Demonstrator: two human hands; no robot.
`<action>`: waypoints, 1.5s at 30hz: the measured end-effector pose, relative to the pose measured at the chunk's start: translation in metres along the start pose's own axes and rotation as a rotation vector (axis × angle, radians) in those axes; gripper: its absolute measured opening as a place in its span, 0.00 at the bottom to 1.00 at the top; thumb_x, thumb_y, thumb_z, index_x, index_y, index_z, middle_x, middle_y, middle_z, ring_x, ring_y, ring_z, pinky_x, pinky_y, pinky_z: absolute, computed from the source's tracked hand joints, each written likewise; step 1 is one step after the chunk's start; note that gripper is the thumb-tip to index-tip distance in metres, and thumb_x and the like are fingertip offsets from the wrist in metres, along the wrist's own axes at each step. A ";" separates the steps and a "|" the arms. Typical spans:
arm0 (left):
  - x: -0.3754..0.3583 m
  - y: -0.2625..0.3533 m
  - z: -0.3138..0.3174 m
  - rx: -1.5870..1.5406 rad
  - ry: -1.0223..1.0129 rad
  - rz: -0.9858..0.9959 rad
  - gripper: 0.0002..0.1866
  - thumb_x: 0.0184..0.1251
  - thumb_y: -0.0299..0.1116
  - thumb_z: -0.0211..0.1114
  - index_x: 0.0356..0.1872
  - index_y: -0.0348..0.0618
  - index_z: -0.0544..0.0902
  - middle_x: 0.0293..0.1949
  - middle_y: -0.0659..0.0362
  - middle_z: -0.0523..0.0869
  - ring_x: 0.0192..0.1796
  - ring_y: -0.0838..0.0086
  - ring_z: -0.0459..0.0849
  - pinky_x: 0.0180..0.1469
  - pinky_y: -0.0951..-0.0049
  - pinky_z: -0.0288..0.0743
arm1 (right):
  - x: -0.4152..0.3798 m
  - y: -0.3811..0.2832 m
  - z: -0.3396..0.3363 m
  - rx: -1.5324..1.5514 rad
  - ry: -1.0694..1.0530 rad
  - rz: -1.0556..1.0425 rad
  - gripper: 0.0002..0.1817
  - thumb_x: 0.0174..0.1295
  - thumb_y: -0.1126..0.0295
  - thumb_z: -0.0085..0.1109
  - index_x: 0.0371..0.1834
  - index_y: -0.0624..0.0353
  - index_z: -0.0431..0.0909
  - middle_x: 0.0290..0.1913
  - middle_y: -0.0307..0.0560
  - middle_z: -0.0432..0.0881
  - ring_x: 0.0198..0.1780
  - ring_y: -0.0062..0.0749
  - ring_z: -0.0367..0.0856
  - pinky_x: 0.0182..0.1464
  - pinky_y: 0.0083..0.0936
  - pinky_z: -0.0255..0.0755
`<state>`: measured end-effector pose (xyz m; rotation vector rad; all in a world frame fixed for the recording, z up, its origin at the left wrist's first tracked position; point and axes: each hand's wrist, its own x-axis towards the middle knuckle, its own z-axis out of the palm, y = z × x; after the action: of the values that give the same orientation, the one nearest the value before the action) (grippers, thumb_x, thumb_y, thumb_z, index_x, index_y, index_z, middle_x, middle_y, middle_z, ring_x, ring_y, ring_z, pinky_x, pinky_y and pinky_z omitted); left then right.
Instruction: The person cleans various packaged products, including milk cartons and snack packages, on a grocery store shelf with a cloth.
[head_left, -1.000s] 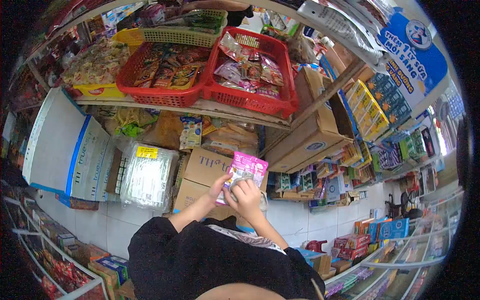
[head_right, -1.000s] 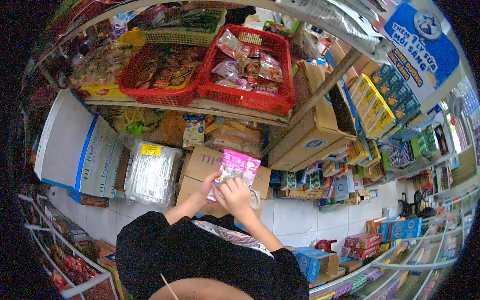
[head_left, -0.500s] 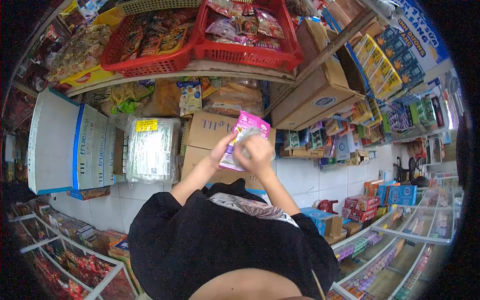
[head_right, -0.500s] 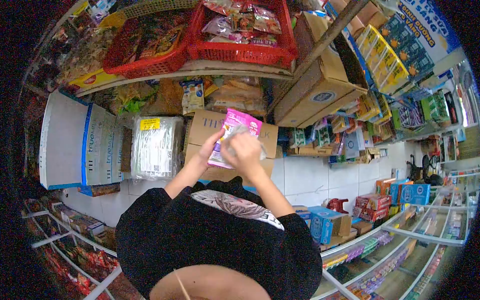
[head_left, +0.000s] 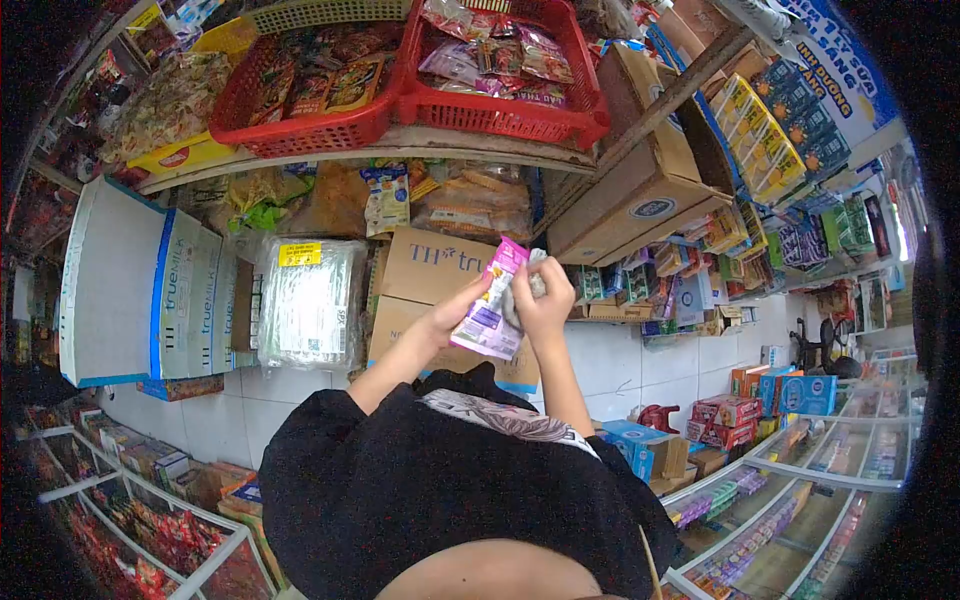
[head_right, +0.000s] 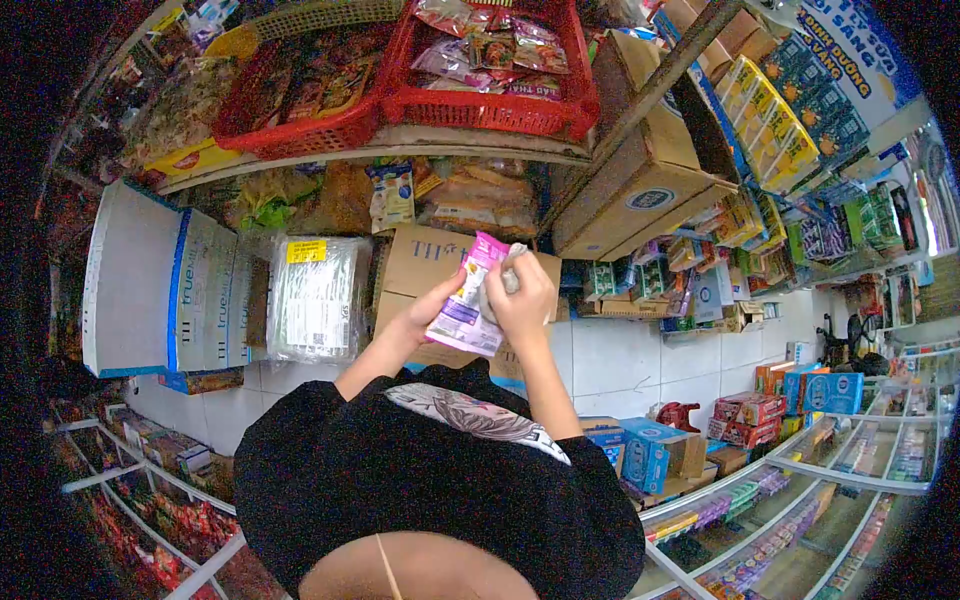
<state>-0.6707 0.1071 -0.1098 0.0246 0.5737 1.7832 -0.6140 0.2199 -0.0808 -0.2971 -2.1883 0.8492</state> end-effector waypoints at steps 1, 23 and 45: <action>0.002 0.003 0.000 0.012 -0.010 0.012 0.18 0.58 0.42 0.40 0.45 0.42 0.63 0.39 0.58 0.73 0.38 0.75 0.74 0.38 0.75 0.70 | -0.007 -0.003 0.006 0.054 -0.028 -0.013 0.05 0.33 0.74 0.54 0.12 0.59 0.67 0.15 0.46 0.68 0.18 0.35 0.68 0.20 0.23 0.62; 0.010 -0.002 -0.013 -0.002 0.065 -0.058 0.19 0.56 0.43 0.42 0.42 0.40 0.67 0.37 0.56 0.75 0.36 0.71 0.75 0.40 0.72 0.70 | 0.005 0.006 0.020 0.248 0.001 0.108 0.04 0.39 0.76 0.52 0.14 0.63 0.68 0.16 0.45 0.69 0.19 0.28 0.68 0.23 0.19 0.61; -0.001 -0.043 -0.043 -0.222 0.184 -0.270 0.16 0.55 0.43 0.44 0.34 0.42 0.71 0.29 0.57 0.77 0.30 0.69 0.77 0.35 0.68 0.71 | -0.060 0.024 0.004 0.138 -0.523 0.398 0.08 0.41 0.69 0.52 0.17 0.64 0.70 0.15 0.48 0.71 0.20 0.27 0.70 0.25 0.21 0.62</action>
<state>-0.6445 0.0977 -0.1639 -0.3573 0.4813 1.5835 -0.5772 0.2086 -0.1326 -0.4964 -2.5731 1.4209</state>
